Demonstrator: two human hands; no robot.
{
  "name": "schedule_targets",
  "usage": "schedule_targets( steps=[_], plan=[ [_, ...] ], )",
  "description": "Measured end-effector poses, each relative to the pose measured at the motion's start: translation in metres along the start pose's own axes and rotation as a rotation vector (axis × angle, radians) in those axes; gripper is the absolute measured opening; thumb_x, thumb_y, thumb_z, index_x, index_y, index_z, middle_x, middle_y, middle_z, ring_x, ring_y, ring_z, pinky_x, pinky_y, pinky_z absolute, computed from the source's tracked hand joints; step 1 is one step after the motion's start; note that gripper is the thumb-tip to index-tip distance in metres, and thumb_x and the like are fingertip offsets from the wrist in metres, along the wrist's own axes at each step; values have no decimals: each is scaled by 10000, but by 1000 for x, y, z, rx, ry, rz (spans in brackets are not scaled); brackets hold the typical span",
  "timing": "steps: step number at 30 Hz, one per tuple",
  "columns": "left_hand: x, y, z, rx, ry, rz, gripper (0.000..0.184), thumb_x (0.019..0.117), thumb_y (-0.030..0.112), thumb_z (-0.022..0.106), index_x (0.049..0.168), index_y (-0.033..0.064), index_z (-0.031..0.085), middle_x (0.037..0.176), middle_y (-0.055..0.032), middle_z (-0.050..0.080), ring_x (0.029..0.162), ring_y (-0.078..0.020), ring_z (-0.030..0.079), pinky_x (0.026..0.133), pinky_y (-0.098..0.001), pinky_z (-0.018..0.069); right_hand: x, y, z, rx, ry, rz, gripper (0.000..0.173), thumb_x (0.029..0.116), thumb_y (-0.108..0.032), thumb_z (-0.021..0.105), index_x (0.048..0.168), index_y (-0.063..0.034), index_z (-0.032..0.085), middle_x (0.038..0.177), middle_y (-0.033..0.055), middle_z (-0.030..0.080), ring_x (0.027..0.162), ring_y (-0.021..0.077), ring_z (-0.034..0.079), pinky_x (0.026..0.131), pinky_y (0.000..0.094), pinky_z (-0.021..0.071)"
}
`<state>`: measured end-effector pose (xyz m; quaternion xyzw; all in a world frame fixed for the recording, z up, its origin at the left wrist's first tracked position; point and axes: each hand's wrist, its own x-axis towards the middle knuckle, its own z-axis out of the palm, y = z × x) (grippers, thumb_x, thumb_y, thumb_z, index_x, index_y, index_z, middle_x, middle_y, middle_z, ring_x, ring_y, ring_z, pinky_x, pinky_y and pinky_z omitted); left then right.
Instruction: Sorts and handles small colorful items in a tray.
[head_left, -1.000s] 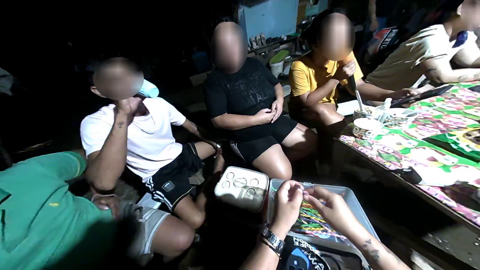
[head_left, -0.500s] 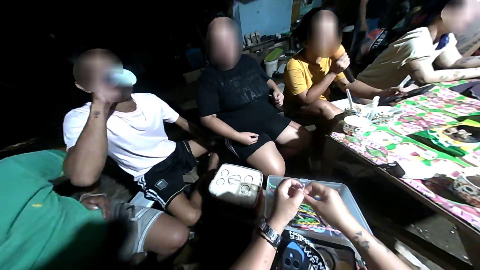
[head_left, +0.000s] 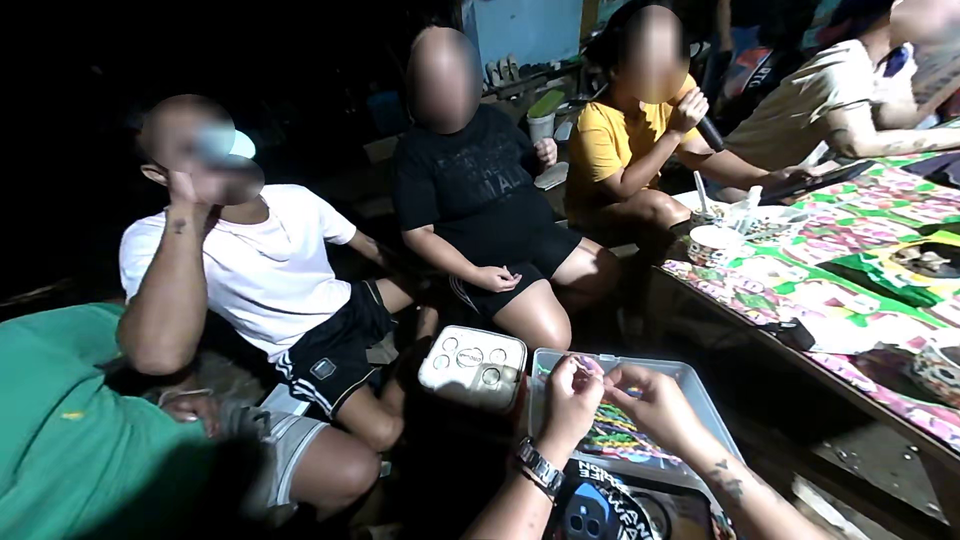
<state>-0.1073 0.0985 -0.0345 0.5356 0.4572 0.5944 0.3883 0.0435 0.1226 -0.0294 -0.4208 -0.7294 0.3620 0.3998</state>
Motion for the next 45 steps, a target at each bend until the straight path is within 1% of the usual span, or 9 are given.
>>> schedule_targets(
  steps=[4,12,16,20,23,26,31,37,45],
  plan=[
    [0,-2,0,-99,8,43,164,964,30,547,1073,-37,649,906,-21,661,796,-45,636,741,-219,548,0,4,-3,92,-33,76,114,931,-177,710,927,-64,698,811,-17,686,709,29,636,691,245,542],
    [5,7,3,-150,44,-21,228,1031,45,479,1132,-52,659,932,-26,695,769,-42,640,673,-197,538,0,-9,-13,99,-101,142,207,1025,-201,604,1074,-33,714,929,26,705,799,36,644,781,259,544],
    [-2,3,5,-158,19,-83,190,993,26,489,1088,-37,641,905,-24,678,763,-56,638,673,-211,541,-8,-2,-14,54,-39,87,198,976,-209,663,1032,-28,717,966,60,713,861,82,667,818,287,550],
    [-2,4,9,-180,-53,-103,191,944,33,474,1009,12,652,864,13,675,731,-29,622,642,-188,517,-9,-3,-19,29,29,30,190,912,-178,732,959,2,695,936,88,675,834,110,643,788,279,541],
    [-1,4,11,-168,-35,-86,174,954,26,474,1019,4,634,877,8,676,766,-47,648,695,-218,555,-13,-6,-23,-38,-24,20,247,960,-236,691,1043,-5,722,995,116,710,898,172,683,857,348,561],
    [1,2,12,-104,-18,-48,171,949,20,500,1045,-18,636,891,1,663,787,-50,646,726,-229,559,-14,-12,-25,-82,-146,81,329,1055,-252,542,1206,-12,710,1115,150,730,1026,249,702,974,456,533],
    [0,3,11,-88,-27,-41,160,939,18,504,1029,9,636,862,19,669,746,-35,637,677,-195,541,-10,-11,-24,0,-99,125,282,1038,-237,583,1126,-27,749,1077,120,748,1009,198,706,963,411,535],
    [0,3,0,-120,-1,-91,157,922,28,488,988,48,629,843,24,678,742,-45,652,659,-208,551,-3,-8,-12,37,-40,67,243,986,-243,664,1024,-22,757,990,104,749,953,189,706,922,419,543],
    [0,2,-6,-92,-24,-73,156,906,-6,494,978,44,623,864,33,693,782,-38,671,722,-220,577,5,-12,-2,121,-49,65,204,916,-149,732,957,37,659,892,132,657,825,192,633,794,379,522]
  ],
)
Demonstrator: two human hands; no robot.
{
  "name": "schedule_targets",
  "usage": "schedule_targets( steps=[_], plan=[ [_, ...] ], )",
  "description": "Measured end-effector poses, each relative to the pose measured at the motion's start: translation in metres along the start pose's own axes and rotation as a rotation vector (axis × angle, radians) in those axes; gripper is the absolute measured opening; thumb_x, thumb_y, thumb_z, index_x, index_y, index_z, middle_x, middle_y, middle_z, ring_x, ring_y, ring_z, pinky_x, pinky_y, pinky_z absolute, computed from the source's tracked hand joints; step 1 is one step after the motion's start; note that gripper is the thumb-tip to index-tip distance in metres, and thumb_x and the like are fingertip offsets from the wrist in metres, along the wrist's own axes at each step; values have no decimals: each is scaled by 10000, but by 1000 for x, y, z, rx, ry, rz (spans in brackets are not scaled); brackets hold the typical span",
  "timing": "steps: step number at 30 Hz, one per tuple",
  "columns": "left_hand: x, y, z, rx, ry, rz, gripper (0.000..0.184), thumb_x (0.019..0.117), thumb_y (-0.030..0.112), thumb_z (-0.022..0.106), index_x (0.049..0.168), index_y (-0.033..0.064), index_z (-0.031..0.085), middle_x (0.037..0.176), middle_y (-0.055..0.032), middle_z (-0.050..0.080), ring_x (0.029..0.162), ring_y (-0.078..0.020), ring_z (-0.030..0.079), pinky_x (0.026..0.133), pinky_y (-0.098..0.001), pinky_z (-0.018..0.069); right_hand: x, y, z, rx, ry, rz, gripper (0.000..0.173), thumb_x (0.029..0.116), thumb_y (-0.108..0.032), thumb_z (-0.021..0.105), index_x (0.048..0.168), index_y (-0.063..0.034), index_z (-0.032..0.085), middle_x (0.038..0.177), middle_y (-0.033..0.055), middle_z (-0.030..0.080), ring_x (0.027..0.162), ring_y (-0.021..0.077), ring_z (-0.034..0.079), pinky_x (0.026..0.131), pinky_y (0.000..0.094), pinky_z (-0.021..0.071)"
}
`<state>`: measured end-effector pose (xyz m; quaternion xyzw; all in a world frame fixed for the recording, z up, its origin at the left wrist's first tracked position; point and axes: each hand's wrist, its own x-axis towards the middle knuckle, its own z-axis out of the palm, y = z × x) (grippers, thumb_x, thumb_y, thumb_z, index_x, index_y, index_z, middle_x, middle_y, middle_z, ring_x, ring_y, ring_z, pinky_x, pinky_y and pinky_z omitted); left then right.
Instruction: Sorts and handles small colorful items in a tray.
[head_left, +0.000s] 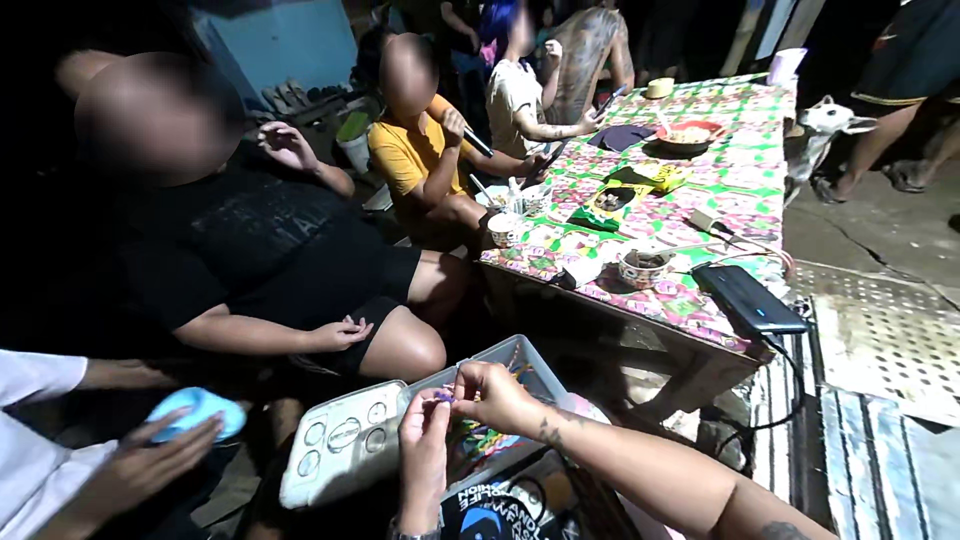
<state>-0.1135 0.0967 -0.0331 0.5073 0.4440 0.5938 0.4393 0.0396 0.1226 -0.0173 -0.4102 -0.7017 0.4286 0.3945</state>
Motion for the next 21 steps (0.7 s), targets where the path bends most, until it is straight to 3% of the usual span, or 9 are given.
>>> schedule_targets(
  steps=[3,6,12,16,19,21],
  plan=[
    [0,2,0,50,50,21,132,927,-11,516,1011,0,617,858,18,692,774,-41,675,716,-216,578,0,0,-2,-146,-105,18,291,1005,-253,640,1110,11,701,1024,157,713,960,263,686,916,483,529],
    [3,4,2,65,113,43,125,925,-8,529,1006,-9,624,854,17,667,749,-24,644,679,-185,544,0,-1,-5,-232,-183,49,350,1070,-276,512,1206,-27,717,1158,155,722,1117,297,671,1037,566,453],
    [2,-1,7,51,54,13,139,910,14,546,1020,2,630,879,18,677,768,-15,631,670,-185,521,-6,-1,-11,-122,3,42,241,1000,-219,644,1041,-10,756,1016,119,745,962,193,704,928,407,546],
    [0,2,11,-16,-1,-37,135,893,-10,542,1002,3,620,884,12,667,814,-39,650,749,-221,558,-6,-1,-12,-40,30,36,162,922,-160,733,946,0,732,936,92,717,878,146,675,850,347,546],
    [0,-1,9,0,2,36,130,887,-21,556,995,-12,627,889,3,671,827,-51,659,769,-233,568,-4,1,-10,-53,-14,44,191,931,-187,730,966,0,705,923,91,695,844,146,663,821,345,547],
    [1,-1,8,17,46,76,132,904,-9,556,1017,-22,623,899,-5,676,837,-52,668,781,-237,577,-4,2,-10,-143,-93,52,282,1007,-273,637,1087,-18,728,1034,119,726,946,209,696,910,432,549]
  ],
)
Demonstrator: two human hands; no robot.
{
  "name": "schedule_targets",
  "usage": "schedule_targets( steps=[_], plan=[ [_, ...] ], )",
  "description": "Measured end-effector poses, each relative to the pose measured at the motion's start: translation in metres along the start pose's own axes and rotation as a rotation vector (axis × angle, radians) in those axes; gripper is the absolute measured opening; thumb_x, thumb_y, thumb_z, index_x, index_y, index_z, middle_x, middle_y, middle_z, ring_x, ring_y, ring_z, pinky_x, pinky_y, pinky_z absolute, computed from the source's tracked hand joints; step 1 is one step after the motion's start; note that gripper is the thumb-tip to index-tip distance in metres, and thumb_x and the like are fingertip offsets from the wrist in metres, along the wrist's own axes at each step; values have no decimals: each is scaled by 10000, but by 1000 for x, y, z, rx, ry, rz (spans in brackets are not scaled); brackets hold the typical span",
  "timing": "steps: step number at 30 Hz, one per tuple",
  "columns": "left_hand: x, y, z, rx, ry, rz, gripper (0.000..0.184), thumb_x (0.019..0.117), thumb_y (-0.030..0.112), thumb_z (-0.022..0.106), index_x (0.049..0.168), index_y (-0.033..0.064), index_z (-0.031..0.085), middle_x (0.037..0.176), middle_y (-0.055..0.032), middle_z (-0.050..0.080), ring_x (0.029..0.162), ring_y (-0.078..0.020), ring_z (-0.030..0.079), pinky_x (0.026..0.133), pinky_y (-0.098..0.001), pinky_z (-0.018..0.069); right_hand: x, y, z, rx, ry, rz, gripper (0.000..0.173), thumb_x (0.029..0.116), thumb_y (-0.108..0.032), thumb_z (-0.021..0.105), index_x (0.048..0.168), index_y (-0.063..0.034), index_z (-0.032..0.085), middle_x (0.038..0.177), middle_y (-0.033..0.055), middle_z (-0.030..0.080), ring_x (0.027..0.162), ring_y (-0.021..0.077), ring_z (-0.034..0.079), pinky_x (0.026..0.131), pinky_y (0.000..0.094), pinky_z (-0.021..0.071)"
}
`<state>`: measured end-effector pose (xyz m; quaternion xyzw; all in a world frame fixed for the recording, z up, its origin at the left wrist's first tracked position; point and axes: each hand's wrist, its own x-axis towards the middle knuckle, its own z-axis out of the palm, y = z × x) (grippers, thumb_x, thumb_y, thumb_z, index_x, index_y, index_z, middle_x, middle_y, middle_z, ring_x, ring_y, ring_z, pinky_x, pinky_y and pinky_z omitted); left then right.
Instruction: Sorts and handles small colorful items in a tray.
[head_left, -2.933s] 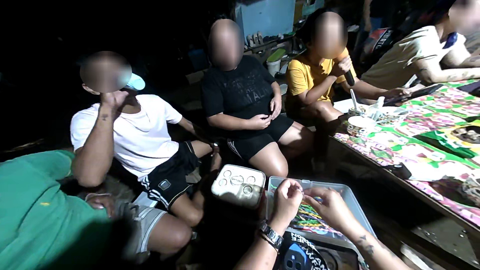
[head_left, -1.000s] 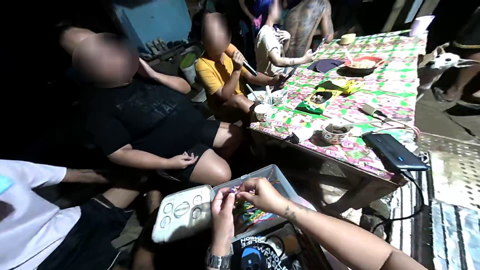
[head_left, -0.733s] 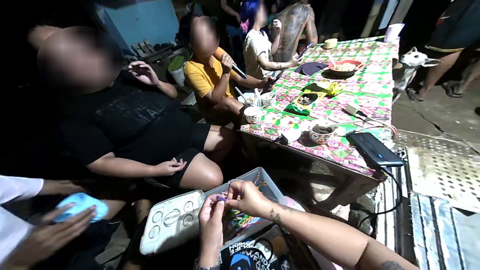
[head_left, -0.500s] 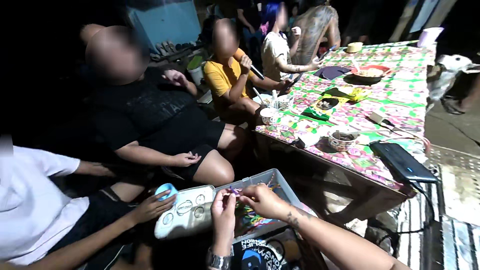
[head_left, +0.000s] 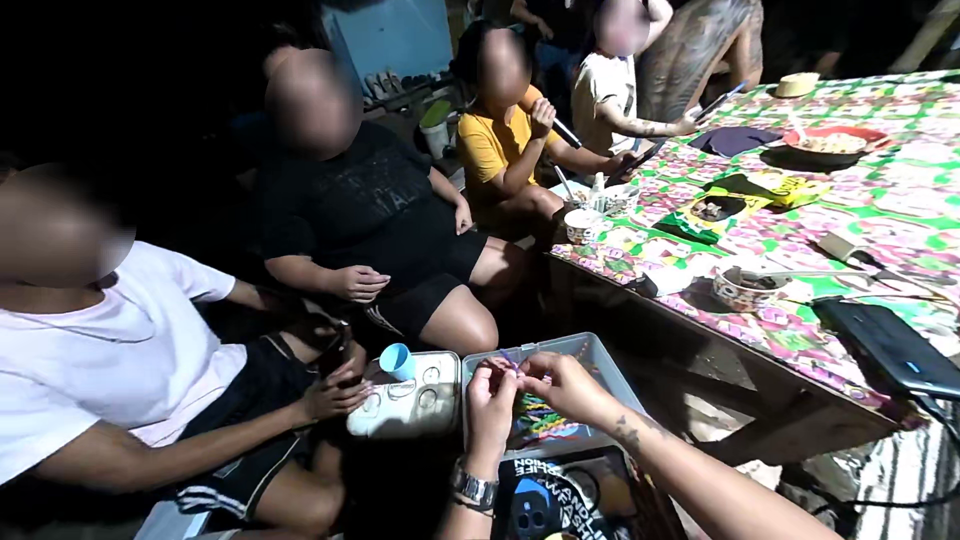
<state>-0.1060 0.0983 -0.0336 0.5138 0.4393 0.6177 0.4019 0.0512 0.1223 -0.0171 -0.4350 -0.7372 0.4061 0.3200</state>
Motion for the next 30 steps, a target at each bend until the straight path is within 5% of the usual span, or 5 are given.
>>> schedule_targets(
  steps=[4,11,16,26,30],
  plan=[
    [2,2,-1,22,67,-33,151,909,17,544,1036,-22,615,891,-4,659,791,-40,644,716,-215,550,0,1,4,-75,0,-39,291,1030,-259,594,1104,-29,757,1080,130,741,1014,249,705,963,472,536],
    [4,-2,1,9,-50,-77,155,882,-18,592,1027,-57,632,927,-36,671,872,-57,654,832,-250,561,7,5,6,45,176,-24,143,878,-145,766,898,-14,711,892,86,692,825,177,667,795,397,555],
    [5,-2,-3,3,69,-7,152,903,-15,573,1038,-74,612,951,-52,652,889,-60,642,839,-245,553,7,8,4,-53,-11,-119,284,1032,-198,573,1157,7,725,1143,162,719,1037,266,698,953,482,545],
    [-4,9,-6,76,-34,-82,157,887,11,607,1019,-65,642,965,-53,646,864,-45,623,801,-224,538,8,6,16,39,223,-112,129,805,-100,785,806,-30,677,831,58,675,782,142,650,731,370,543],
    [-4,8,-8,69,44,-26,135,893,-10,592,1002,-77,636,966,-69,643,879,-54,624,817,-227,538,6,7,15,-6,85,-158,213,952,-202,656,1032,-19,729,995,98,717,907,178,694,840,390,575]
  ],
)
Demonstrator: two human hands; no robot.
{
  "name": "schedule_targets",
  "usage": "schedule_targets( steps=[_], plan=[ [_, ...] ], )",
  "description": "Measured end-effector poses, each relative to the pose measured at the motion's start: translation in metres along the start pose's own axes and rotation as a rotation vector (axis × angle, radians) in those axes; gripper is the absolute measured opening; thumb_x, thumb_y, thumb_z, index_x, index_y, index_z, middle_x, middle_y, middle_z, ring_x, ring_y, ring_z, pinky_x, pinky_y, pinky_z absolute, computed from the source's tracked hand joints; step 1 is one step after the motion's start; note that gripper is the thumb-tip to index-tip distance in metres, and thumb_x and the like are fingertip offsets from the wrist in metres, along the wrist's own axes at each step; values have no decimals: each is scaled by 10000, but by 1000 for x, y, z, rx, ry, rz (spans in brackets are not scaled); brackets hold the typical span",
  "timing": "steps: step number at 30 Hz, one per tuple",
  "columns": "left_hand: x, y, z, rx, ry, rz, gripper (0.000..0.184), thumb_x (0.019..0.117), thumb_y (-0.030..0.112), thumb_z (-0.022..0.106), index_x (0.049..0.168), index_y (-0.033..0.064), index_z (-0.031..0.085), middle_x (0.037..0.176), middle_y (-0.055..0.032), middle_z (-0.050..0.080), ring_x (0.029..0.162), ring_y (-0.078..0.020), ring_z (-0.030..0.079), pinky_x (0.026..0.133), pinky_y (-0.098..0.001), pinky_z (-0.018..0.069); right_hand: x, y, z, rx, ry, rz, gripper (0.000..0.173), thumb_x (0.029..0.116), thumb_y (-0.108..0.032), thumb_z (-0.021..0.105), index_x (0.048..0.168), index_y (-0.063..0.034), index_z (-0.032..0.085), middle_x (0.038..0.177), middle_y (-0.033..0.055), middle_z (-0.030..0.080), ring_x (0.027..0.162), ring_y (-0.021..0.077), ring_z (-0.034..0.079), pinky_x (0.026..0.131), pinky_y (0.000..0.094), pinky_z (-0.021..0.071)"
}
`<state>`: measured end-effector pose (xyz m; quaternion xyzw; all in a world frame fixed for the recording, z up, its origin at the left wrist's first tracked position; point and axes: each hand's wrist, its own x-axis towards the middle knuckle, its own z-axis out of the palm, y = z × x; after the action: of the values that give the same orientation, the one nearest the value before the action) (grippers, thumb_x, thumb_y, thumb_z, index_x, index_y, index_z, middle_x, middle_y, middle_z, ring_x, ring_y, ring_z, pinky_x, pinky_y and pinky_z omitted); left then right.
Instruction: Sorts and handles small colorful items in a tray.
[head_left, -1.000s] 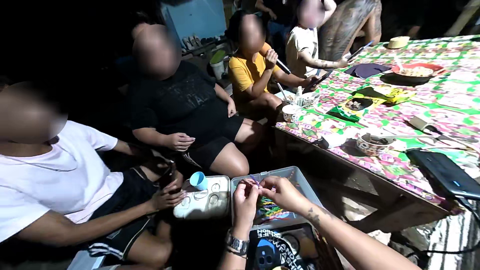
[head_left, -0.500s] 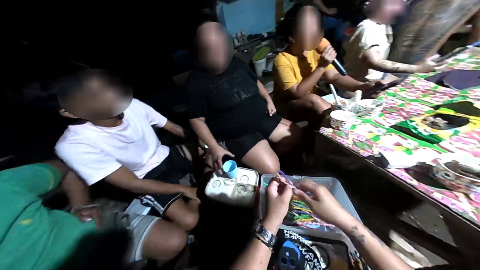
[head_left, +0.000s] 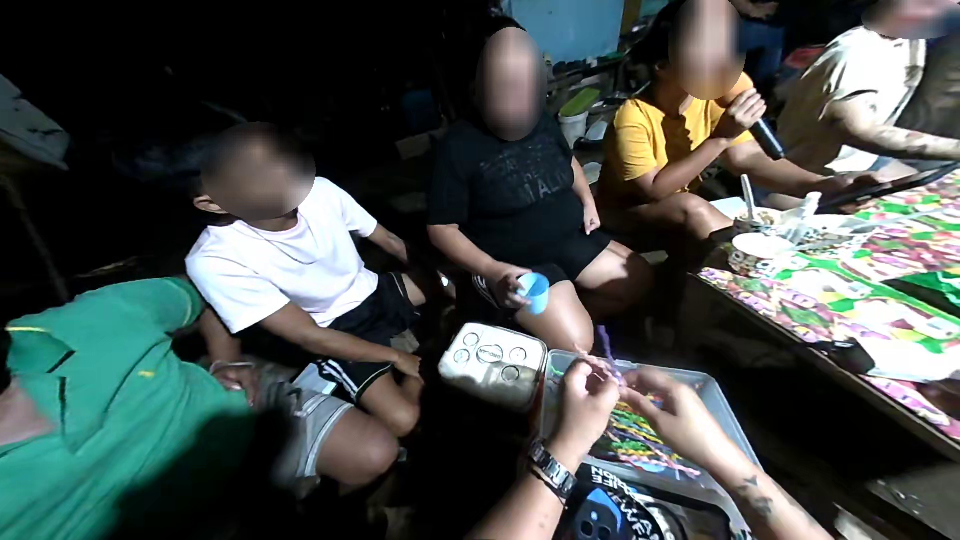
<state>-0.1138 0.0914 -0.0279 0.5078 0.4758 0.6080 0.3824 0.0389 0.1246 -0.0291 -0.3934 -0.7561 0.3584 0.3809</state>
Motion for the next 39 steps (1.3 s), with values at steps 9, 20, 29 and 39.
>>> schedule_targets(
  steps=[9,20,29,39],
  plan=[
    [-4,-1,1,-41,-1,-24,156,909,3,552,1033,-68,613,911,-33,649,837,-46,640,794,-234,556,-2,-13,-4,100,12,168,163,882,-167,774,886,-26,693,877,51,688,800,109,655,763,335,557],
    [1,-3,4,-36,2,-6,134,914,8,534,1010,-37,617,900,-3,650,827,-35,635,752,-213,544,-3,-11,-16,176,-128,203,200,1014,-207,619,1003,-40,728,932,3,695,828,7,617,798,233,512],
    [-3,-2,4,-19,-35,-22,134,898,-25,550,1014,-38,615,905,-16,674,851,-51,661,799,-237,568,-3,-11,-20,161,-168,169,245,999,-218,644,1108,-4,693,1066,103,683,913,122,650,852,311,542],
    [0,-2,1,-2,8,-88,96,901,10,538,958,26,613,852,20,645,778,-29,631,711,-208,541,2,-12,-11,360,-119,272,171,973,-183,698,964,-13,720,835,-3,680,746,17,603,738,241,514]
  ],
)
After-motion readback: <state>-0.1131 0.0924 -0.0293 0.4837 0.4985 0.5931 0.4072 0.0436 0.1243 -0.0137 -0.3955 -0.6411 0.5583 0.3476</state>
